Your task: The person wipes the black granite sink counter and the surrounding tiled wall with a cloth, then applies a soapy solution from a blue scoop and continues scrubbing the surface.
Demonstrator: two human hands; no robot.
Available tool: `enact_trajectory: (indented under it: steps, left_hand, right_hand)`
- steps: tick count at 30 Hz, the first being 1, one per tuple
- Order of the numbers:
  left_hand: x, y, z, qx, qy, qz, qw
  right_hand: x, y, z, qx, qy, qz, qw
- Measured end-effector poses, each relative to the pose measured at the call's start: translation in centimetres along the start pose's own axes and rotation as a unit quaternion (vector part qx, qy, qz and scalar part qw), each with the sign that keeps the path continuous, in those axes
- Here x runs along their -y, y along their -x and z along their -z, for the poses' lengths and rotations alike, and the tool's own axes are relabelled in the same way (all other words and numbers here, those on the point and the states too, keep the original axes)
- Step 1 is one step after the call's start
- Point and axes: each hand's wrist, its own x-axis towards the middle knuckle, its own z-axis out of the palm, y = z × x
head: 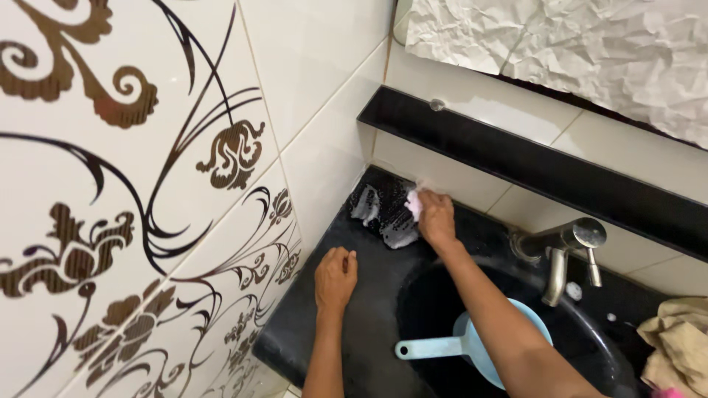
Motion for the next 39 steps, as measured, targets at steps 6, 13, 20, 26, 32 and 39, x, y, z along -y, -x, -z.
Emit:
enact_trajectory:
  steps: [6, 13, 20, 26, 32, 39]
  left_hand:
    - [-0.4, 0.1, 0.0, -0.002, 0.0, 0.018, 1.0]
    - [-1.1, -0.3, 0.7, 0.016, 0.055, 0.03, 0.998]
    - [-1.3, -0.5, 1.3, 0.064, 0.029, -0.014, 0.997]
    - [-1.1, -0.7, 1.3, 0.065, 0.039, -0.011, 0.997]
    - [-1.3, -0.8, 1.2, 0.067, 0.034, 0.004, 0.997]
    - [-1.5, -1.0, 1.2, 0.074, 0.031, 0.013, 0.997]
  right_hand:
    - [3.9, 3.4, 0.4, 0.007, -0.058, 0.075, 0.996]
    - [1.4, 2.7, 2.0, -0.047, 0.026, -0.027, 0.998]
    - [5.1, 1.3, -1.6, -0.048, 0.064, -0.04, 0.996]
    - [4.5, -1.1, -3.0, -0.029, 0.027, 0.0, 0.999]
    - [0.8, 0.1, 0.1, -0.039, 0.058, -0.101, 0.992]
    - [1.6, -1.0, -1.9, -0.069, 0.1, -0.098, 0.988]
